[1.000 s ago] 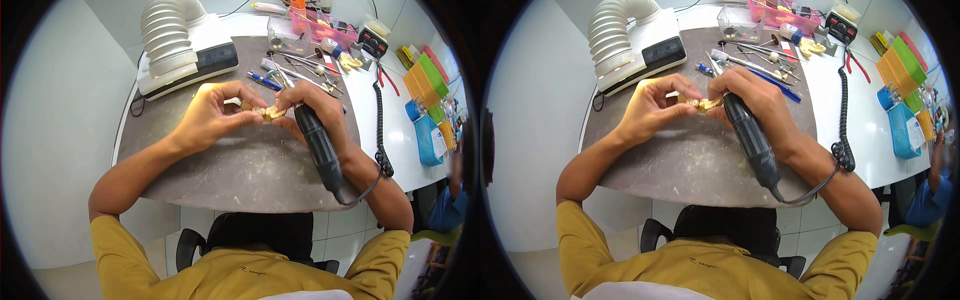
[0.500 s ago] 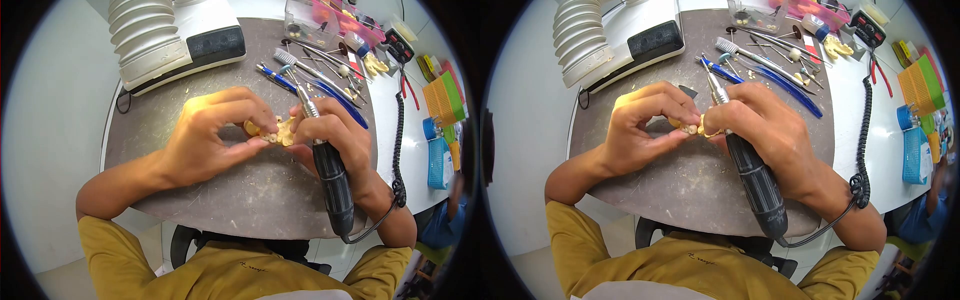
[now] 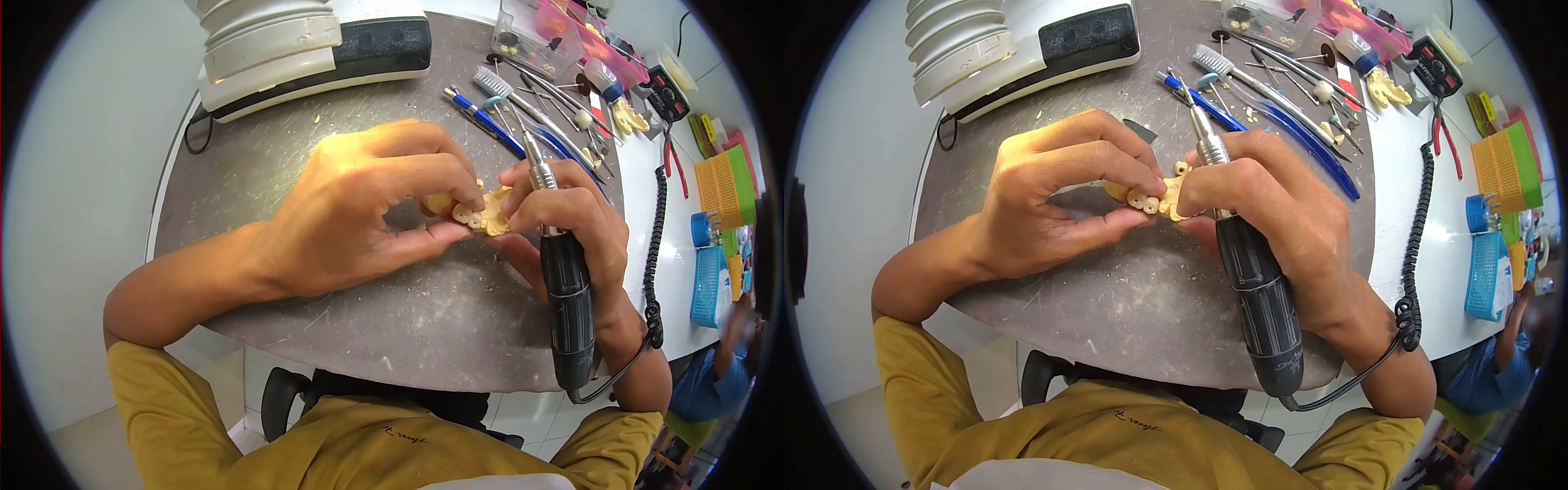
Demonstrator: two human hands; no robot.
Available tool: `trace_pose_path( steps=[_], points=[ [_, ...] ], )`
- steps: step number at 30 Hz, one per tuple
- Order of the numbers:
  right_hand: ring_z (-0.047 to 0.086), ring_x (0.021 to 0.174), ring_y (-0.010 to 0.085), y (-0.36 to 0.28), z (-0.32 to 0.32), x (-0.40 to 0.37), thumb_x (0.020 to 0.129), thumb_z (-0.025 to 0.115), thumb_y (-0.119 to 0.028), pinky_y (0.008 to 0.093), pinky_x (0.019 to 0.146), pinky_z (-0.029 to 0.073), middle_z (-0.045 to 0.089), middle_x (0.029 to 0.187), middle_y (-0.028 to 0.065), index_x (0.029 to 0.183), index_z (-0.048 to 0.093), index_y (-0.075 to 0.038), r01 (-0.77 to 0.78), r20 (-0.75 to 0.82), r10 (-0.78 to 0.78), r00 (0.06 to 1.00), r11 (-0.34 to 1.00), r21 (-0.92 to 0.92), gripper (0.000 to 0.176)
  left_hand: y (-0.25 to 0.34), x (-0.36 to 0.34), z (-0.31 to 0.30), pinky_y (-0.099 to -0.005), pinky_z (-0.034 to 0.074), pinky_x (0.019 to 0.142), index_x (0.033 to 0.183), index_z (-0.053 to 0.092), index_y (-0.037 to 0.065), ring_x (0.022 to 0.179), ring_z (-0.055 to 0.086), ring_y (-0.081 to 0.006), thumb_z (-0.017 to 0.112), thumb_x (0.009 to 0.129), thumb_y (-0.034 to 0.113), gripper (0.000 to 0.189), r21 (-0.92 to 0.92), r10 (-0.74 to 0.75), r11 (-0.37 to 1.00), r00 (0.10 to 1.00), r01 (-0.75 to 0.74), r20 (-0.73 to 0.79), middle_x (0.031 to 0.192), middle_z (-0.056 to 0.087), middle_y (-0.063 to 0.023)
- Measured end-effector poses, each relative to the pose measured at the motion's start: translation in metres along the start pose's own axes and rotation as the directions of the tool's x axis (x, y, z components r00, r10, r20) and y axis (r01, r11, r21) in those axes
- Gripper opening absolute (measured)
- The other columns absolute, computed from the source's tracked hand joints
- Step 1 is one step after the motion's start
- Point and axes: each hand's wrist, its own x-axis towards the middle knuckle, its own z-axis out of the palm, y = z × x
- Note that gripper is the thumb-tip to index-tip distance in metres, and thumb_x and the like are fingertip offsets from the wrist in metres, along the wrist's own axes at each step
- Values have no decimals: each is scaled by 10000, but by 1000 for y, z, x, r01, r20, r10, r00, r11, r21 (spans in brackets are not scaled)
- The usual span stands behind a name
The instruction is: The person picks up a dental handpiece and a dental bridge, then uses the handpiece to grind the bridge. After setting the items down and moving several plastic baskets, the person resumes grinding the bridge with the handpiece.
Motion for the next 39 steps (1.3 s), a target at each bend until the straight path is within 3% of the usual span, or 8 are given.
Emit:
trace_pose_path(
  steps=[17, 22, 23, 30, 34, 36, 38, 39],
  points=[
    [636, 772, 242, 0, 1, 1, 696, 765, 5, 313, 656, 512, 620, 891, 123, 920, 649, -47, -8, 16, 8, 1000, 1000, 6, 257, 1, -1, -4, -268, 563, 726, 928, 692, 5, 836, 666, -186, 752, 725, -30, 215, 38, -5, 999, 1000, 5, 11, 976, 650, -116],
    [621, 742, 230, -2, 1, -1, 691, 769, 4, 313, 633, 500, 600, 857, 115, 910, 643, -48, -24, -9, 24, 1000, 1000, -19, 258, -7, 1, -7, -308, 523, 881, 1048, 663, -8, 979, 622, -151, 679, 850, 9, 200, -307, -134, 947, 984, 94, -114, 1052, 646, -103],
    [620, 736, 231, -3, 0, 0, 687, 773, 0, 316, 626, 497, 600, 861, 116, 909, 643, -56, -44, 12, 44, 999, 998, -37, 263, -4, 0, -7, -311, 498, 917, 1062, 649, -14, 996, 614, -154, 686, 856, 27, 214, -403, -235, 899, 966, 174, -108, 1045, 645, -94],
    [612, 741, 247, -13, 0, 3, 684, 787, -40, 329, 626, 492, 603, 886, 110, 904, 645, -85, -92, 132, 103, 986, 992, -84, 266, -1, 1, -12, -292, 507, 878, 1094, 631, 2, 976, 622, -150, 678, 874, 55, 232, -402, -350, 868, 933, 291, -81, 1041, 646, -83],
    [613, 786, 250, -11, -1, 6, 686, 804, -92, 334, 665, 495, 598, 877, 102, 913, 650, -83, -78, 138, 108, 985, 976, -204, 274, -9, 2, -10, -286, 523, 860, 1116, 611, 1, 974, 642, -162, 653, 893, 58, 234, -587, -389, 757, 920, 287, -52, 1090, 650, -106],
    [609, 810, 257, -10, -2, 10, 681, 814, -150, 330, 691, 494, 584, 858, 100, 941, 662, -88, -33, 37, 45, 998, 961, -274, 308, -9, 2, -7, -287, 532, 879, 1119, 601, -13, 1002, 647, -176, 646, 902, 70, 236, -709, -409, 645, 912, 284, -6, 1129, 646, -133],
    [610, 803, 230, -9, -4, 7, 698, 818, -258, 340, 707, 500, 591, 866, 100, 1013, 676, -77, -40, -17, 37, 999, 966, -256, 390, -8, 2, -8, -290, 532, 895, 1133, 599, -22, 1002, 649, -181, 646, 904, 79, 255, -699, -408, 652, 913, 292, 1, 1107, 647, -131],
    [612, 811, 212, -10, -4, 6, 720, 807, -306, 341, 729, 507, 603, 888, 101, 1062, 668, -67, -91, -115, 79, 990, 991, -96, 439, -7, 3, -8, -287, 532, 892, 1146, 598, -22, 1000, 649, -179, 649, 903, 82, 270, -704, -426, 634, 904, 321, 29, 1094, 648, -123]
  ],
)
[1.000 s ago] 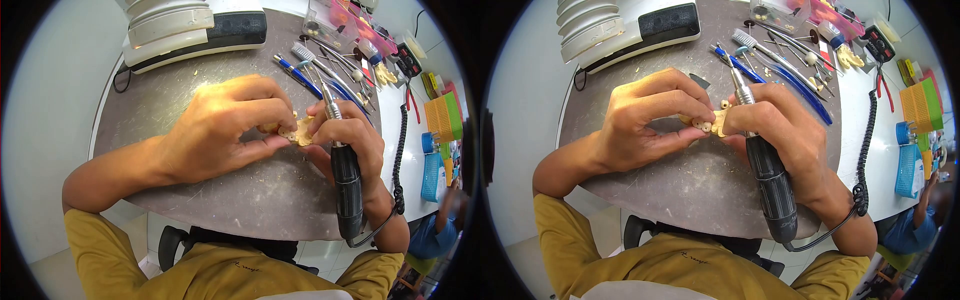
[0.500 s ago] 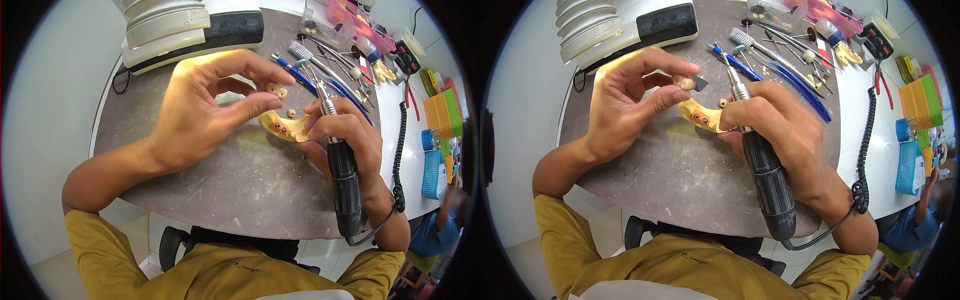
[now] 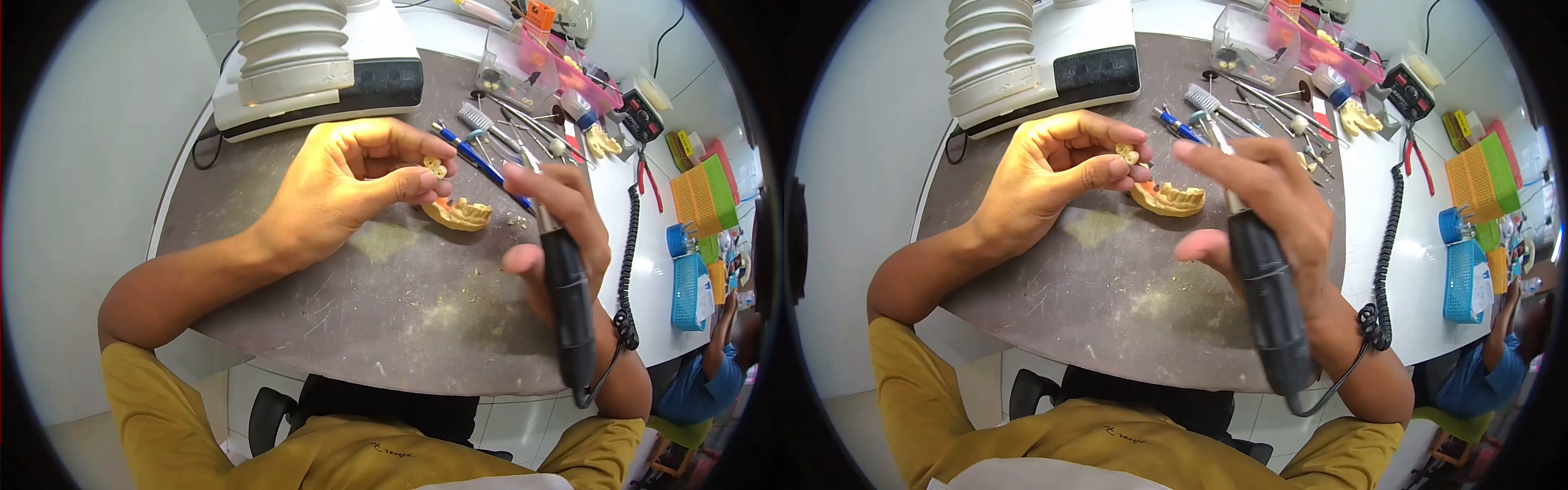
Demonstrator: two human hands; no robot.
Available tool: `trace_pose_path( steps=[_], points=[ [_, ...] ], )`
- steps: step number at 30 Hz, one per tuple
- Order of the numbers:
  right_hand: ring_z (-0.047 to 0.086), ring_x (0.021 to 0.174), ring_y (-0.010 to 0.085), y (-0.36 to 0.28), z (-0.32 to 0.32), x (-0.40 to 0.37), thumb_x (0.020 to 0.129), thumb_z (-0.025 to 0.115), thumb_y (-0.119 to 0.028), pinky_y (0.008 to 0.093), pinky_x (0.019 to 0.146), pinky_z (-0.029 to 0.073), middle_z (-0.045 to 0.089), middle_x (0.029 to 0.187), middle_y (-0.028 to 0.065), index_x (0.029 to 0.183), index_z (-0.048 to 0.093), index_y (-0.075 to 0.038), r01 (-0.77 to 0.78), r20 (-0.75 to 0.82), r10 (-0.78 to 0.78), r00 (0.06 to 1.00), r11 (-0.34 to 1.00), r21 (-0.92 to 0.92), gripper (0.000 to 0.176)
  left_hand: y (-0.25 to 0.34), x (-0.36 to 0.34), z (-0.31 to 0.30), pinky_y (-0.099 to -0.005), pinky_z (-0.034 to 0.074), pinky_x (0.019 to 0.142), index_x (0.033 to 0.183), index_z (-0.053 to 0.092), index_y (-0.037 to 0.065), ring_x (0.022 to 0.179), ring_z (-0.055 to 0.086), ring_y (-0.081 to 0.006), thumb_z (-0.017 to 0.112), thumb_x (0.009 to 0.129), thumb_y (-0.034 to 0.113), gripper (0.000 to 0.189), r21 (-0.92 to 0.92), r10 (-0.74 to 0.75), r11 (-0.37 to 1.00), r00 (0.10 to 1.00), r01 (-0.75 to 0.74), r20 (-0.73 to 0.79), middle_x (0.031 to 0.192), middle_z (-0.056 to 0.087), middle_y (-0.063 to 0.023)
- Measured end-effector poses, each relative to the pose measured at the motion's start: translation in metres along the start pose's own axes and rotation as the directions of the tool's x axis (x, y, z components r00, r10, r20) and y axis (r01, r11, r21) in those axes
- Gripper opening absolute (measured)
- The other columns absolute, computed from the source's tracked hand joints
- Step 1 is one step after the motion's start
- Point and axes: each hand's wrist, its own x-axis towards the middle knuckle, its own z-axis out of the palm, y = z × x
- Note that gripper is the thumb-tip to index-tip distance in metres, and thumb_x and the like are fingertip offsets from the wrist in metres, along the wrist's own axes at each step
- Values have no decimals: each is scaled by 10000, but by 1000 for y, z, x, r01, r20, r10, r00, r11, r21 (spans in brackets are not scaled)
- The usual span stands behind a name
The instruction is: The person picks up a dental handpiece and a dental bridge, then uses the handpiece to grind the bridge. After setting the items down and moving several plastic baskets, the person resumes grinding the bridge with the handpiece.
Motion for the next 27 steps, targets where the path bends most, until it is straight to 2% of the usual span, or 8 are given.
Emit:
trace_pose_path(
  steps=[3, 6, 9, 13, 14, 20, 23, 27],
  points=[
    [631, 890, 176, -6, 0, 0, 819, 755, -362, 335, 802, 530, 629, 957, 108, 1144, 633, -31, -85, -144, 126, 981, 962, 261, 480, -1, 0, 0, -279, 529, 889, 1183, 595, -22, 984, 652, -164, 656, 901, 95, 311, -10, -24, 1000, 999, 25, 21, 1062, 649, -99],
    [640, 996, 177, -12, -7, 5, 878, 686, -146, 293, 833, 538, 643, 993, 97, 1026, 627, -25, -473, 77, 473, 878, 827, 303, 200, -3, 0, 0, -276, 528, 887, 1160, 595, -18, 977, 648, -152, 657, 903, 104, 292, -1, -45, 999, 997, 45, 58, 1057, 643, -88],
    [641, 740, 119, -4, -1, 8, 896, 647, -124, 244, 706, 491, 638, 806, 89, 1027, 563, 10, -403, 76, 399, 914, 867, 292, 205, -6, 1, -1, -279, 528, 887, 1108, 588, -7, 977, 642, -143, 654, 905, 103, 240, -10, -43, 999, 997, 43, 57, 1048, 635, -77],
    [665, 761, 143, -1, 1, 6, 885, 649, -117, 250, 734, 512, 620, 876, 110, 987, 531, 11, -364, 171, 323, 931, 866, 344, 202, -6, 3, -1, -293, 537, 874, 1045, 567, 13, 979, 639, -139, 636, 916, 88, 165, -70, -74, 994, 990, 82, 116, 1037, 630, -67],
    [661, 782, 133, -2, 3, 4, 800, 711, -38, 268, 751, 553, 633, 866, 103, 935, 601, 13, -375, 129, 353, 927, 847, 376, 181, -6, 3, -2, -291, 540, 863, 1052, 566, 12, 976, 640, -140, 633, 917, 86, 168, -65, -86, 993, 989, 94, 118, 1023, 631, -64],
    [698, 880, 224, 9, 9, 2, 737, 723, 34, 293, 750, 554, 627, 813, 123, 872, 563, 15, -142, 56, 131, 990, 901, 409, 210, -4, 2, 0, -275, 543, 827, 1060, 582, -3, 926, 642, -128, 643, 909, 74, 180, -42, -128, 990, 987, 133, 99, 1004, 625, -54],
    [656, 981, 279, 3, 1, 4, 822, 628, 3, 407, 907, 499, 643, 923, 170, 924, 502, 2, -232, 221, 159, 962, 905, 358, 162, -4, 2, 1, -280, 547, 819, 1059, 582, -4, 925, 643, -132, 642, 909, 69, 178, -37, -131, 990, 989, 134, 74, 1015, 623, -59],
    [650, 1032, 301, 4, 7, 2, 814, 631, 19, 408, 925, 495, 649, 950, 181, 931, 503, 0, -233, 228, 156, 961, 902, 363, 174, -4, 2, 2, -284, 550, 813, 1057, 585, -4, 919, 645, -134, 644, 907, 66, 176, -50, -126, 990, 989, 130, 76, 1018, 623, -63]
  ],
)
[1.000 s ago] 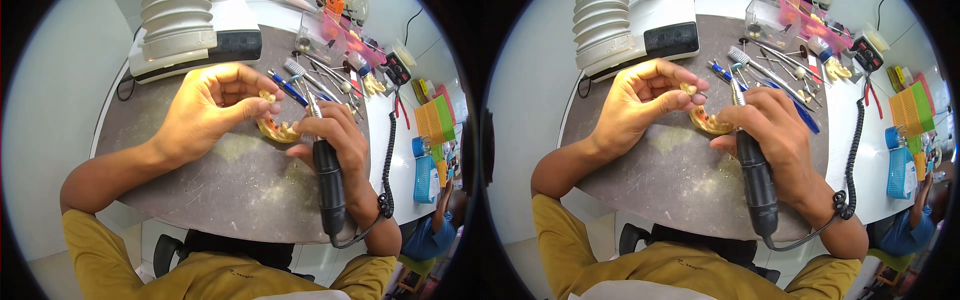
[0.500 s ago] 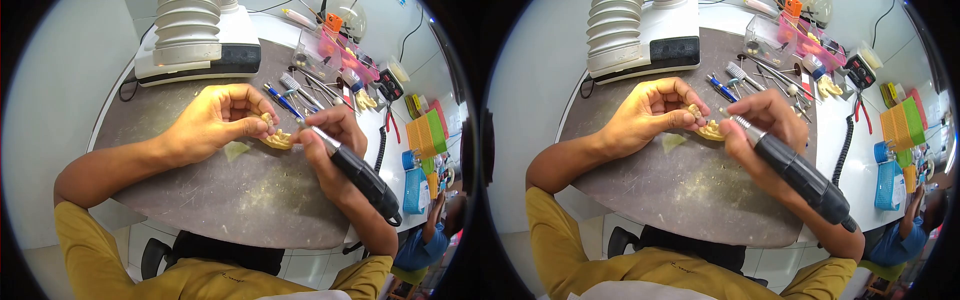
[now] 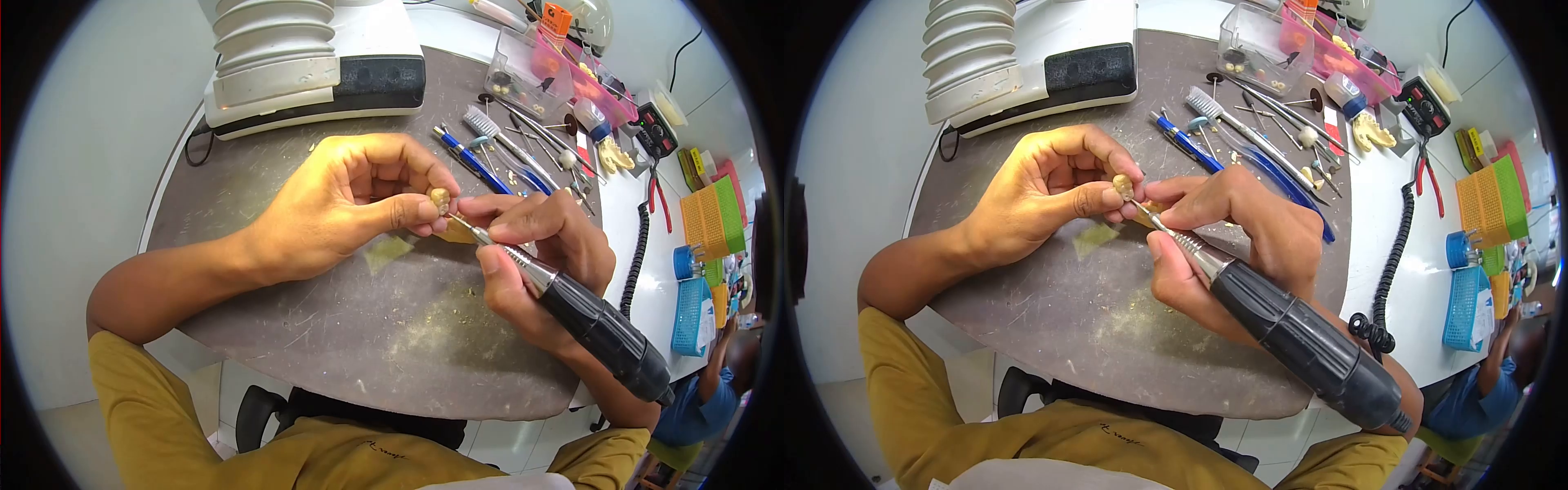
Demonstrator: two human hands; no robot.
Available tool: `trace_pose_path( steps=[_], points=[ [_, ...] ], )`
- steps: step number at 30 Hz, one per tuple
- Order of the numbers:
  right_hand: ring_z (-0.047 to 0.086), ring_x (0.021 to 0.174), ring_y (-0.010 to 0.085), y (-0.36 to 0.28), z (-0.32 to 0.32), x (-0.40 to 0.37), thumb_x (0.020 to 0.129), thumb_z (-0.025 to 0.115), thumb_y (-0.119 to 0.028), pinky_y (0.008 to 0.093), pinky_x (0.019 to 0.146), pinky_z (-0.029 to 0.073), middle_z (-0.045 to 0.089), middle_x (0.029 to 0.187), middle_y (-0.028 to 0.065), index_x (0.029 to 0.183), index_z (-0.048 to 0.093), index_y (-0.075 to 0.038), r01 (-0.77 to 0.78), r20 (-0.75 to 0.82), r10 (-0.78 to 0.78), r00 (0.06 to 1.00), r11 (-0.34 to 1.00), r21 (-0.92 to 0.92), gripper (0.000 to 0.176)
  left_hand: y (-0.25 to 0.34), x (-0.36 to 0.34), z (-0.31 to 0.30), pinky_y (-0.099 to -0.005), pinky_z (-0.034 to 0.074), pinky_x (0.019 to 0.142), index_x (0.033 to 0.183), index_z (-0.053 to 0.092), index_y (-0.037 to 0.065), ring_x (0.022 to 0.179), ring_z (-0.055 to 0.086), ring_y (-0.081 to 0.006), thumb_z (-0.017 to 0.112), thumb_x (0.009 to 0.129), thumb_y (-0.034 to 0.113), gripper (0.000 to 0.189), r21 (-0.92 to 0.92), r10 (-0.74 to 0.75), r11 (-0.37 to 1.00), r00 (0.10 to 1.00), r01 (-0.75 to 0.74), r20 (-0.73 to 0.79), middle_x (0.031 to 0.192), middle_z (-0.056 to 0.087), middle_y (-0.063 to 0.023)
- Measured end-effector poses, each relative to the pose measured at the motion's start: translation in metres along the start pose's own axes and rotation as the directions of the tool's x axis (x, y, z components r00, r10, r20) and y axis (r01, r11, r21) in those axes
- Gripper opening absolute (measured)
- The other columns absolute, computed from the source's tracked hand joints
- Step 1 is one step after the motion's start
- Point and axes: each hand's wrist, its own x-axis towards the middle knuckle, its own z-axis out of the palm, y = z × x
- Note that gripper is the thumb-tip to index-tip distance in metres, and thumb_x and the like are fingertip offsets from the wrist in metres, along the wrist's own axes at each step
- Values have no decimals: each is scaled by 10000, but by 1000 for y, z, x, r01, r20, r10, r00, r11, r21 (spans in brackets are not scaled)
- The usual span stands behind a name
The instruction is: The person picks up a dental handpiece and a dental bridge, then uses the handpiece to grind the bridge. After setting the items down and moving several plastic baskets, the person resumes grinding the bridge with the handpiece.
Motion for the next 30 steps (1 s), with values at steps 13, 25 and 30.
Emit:
trace_pose_path(
  steps=[13, 25, 30],
  points=[
    [665, 969, 267, 1, 7, 4, 737, 662, 99, 373, 878, 511, 649, 910, 150, 882, 560, 11, 87, -49, -90, 995, 994, -64, 198, -2, 0, -1, -267, 542, 794, 1061, 592, -7, 869, 652, -125, 658, 901, 80, 194, 25, 8, 1000, 1000, -9, 15, 929, 653, -60],
    [660, 948, 258, 5, 5, 3, 736, 670, 81, 367, 864, 507, 643, 882, 126, 879, 583, 16, 127, -43, -130, 991, 990, -60, 180, -1, -1, 0, -257, 540, 791, 1058, 587, -9, 868, 647, -118, 653, 904, 75, 188, 16, -20, 1000, 1000, 19, 17, 942, 651, -72],
    [661, 945, 258, 5, 6, 5, 737, 669, 78, 364, 863, 508, 648, 890, 126, 882, 586, 16, 122, -42, -125, 991, 991, -62, 178, -2, 0, 1, -257, 539, 789, 1057, 582, -11, 863, 645, -117, 652, 905, 76, 189, -17, -12, 1000, 1000, 12, 12, 941, 651, -74]
  ],
)
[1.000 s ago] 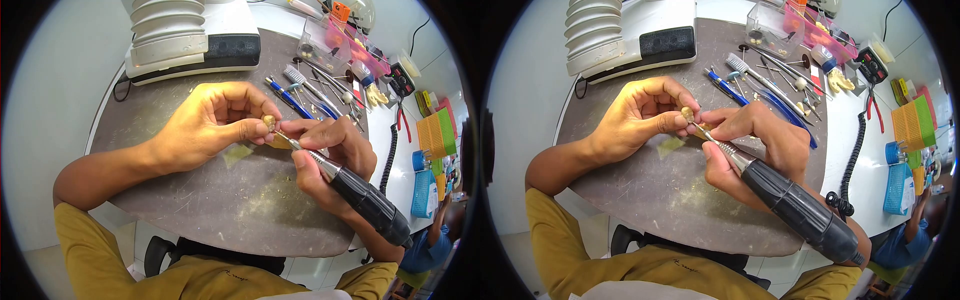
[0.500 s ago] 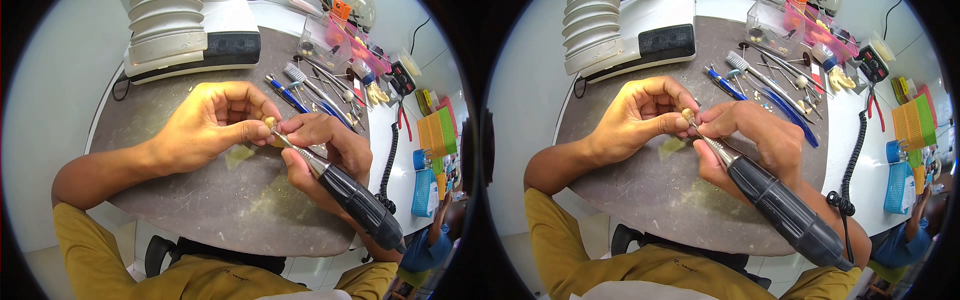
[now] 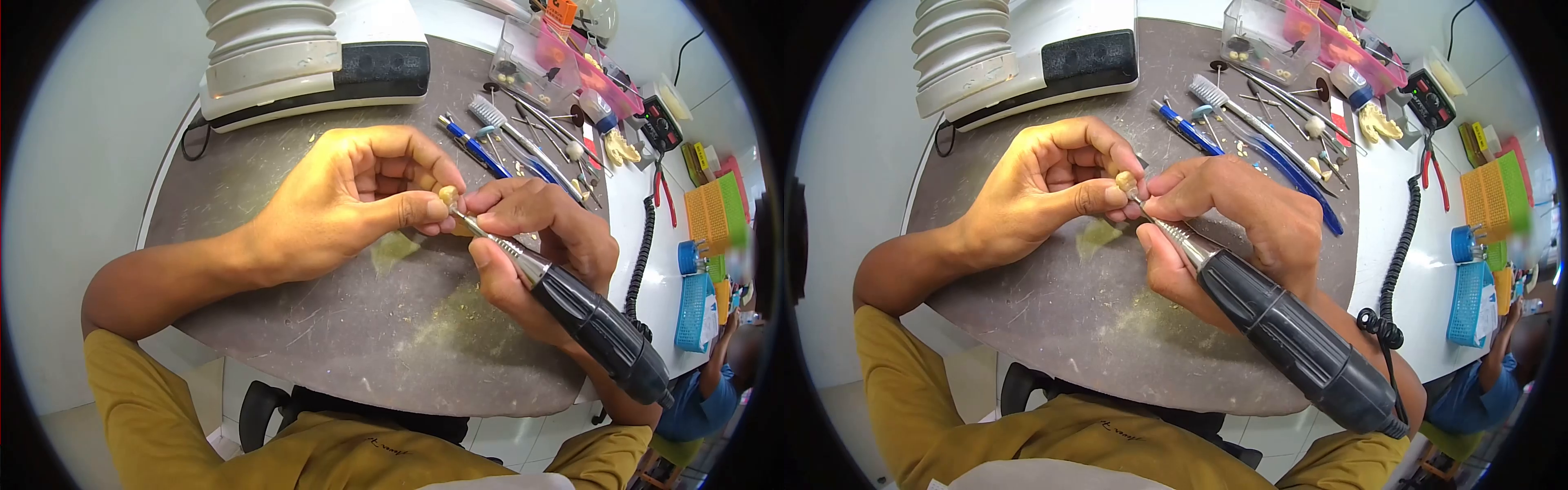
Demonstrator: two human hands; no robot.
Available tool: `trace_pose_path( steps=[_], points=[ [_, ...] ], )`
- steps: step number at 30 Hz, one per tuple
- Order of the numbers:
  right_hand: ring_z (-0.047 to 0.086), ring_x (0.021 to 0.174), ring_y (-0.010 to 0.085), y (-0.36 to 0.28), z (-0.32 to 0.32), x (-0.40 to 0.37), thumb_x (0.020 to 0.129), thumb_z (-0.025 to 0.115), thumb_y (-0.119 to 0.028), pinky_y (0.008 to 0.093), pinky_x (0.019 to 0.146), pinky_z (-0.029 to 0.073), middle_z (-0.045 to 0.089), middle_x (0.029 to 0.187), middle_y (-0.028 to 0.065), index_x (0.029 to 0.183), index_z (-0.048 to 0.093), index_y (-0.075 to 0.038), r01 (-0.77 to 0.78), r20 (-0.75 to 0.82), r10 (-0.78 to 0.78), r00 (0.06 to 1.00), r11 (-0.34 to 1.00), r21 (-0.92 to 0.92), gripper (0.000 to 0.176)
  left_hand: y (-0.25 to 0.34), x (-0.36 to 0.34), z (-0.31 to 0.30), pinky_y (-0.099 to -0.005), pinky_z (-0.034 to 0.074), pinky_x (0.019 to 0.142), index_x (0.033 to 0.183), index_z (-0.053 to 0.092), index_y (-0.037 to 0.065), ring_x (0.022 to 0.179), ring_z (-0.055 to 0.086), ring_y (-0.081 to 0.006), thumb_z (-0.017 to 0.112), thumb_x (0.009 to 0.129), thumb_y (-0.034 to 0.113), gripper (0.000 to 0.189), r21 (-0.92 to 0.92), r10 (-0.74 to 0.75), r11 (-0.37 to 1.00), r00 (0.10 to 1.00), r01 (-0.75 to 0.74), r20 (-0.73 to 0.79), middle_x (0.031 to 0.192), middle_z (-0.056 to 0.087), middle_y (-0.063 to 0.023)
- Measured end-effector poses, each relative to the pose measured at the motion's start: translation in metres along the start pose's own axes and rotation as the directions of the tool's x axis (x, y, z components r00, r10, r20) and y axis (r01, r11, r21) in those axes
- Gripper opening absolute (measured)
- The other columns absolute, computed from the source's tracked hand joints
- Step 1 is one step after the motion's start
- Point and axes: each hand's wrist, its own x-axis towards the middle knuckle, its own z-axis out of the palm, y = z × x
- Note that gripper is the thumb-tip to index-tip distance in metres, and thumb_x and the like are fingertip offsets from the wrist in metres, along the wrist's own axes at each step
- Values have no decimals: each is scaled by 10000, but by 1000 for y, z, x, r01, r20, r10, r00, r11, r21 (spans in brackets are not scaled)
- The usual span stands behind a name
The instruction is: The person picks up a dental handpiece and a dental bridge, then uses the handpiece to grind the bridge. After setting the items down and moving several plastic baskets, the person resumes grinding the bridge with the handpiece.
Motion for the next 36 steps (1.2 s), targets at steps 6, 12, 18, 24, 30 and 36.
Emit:
trace_pose_path(
  steps=[6, 12, 18, 24, 30, 36],
  points=[
    [655, 951, 250, -1, 1, -1, 741, 661, 79, 365, 873, 501, 647, 896, 130, 885, 582, 11, -19, 1, 19, 1000, 1000, 16, 178, 1, -1, 1, -255, 537, 787, 1059, 581, -10, 863, 643, -116, 655, 904, 79, 193, -16, -15, 1000, 1000, 15, -5, 932, 649, -71],
    [649, 959, 246, -1, -1, -2, 750, 656, 70, 373, 885, 493, 646, 909, 137, 889, 576, 8, -43, 16, 43, 999, 999, 26, 172, 1, -1, 0, -257, 536, 789, 1066, 577, -9, 862, 640, -117, 653, 907, 87, 201, -3, -15, 1000, 1000, 15, 15, 941, 645, -68],
    [645, 973, 248, -5, -1, -1, 753, 661, 62, 363, 892, 490, 652, 926, 153, 900, 586, 8, -60, 8, 59, 998, 997, 55, 173, 0, -1, 2, -243, 528, 779, 1051, 587, -15, 858, 642, -108, 645, 908, 70, 177, 1, 15, 1000, 1000, -15, 4, 924, 656, -64],
    [691, 674, 171, 6, 3, 4, 700, 721, -25, 263, 593, 558, 682, 767, 115, 814, 644, 1, 110, -103, -110, 989, 994, -11, 139, 3, -1, 3, -232, 502, 778, 1037, 556, 15, 870, 599, -91, 660, 893, 68, 186, 39, -38, 998, 998, 40, -48, 999, 623, -64],
    [656, 609, 162, 10, 4, 0, 712, 738, -107, 260, 543, 515, 666, 728, 83, 772, 625, -41, 85, -147, -90, 985, 996, -41, 144, 5, -1, 5, -218, 501, 766, 1047, 549, 24, 872, 597, -83, 668, 898, 100, 206, 78, -47, 996, 998, 50, -45, 987, 617, -53],
    [653, 602, 174, 9, 5, 1, 718, 736, -106, 268, 547, 513, 659, 725, 82, 789, 617, -41, 73, -157, -80, 984, 996, -49, 153, 3, -1, 5, -222, 495, 771, 1046, 545, 28, 874, 586, -75, 666, 901, 105, 204, 89, -46, 995, 997, 51, -57, 958, 603, -38]
  ],
)
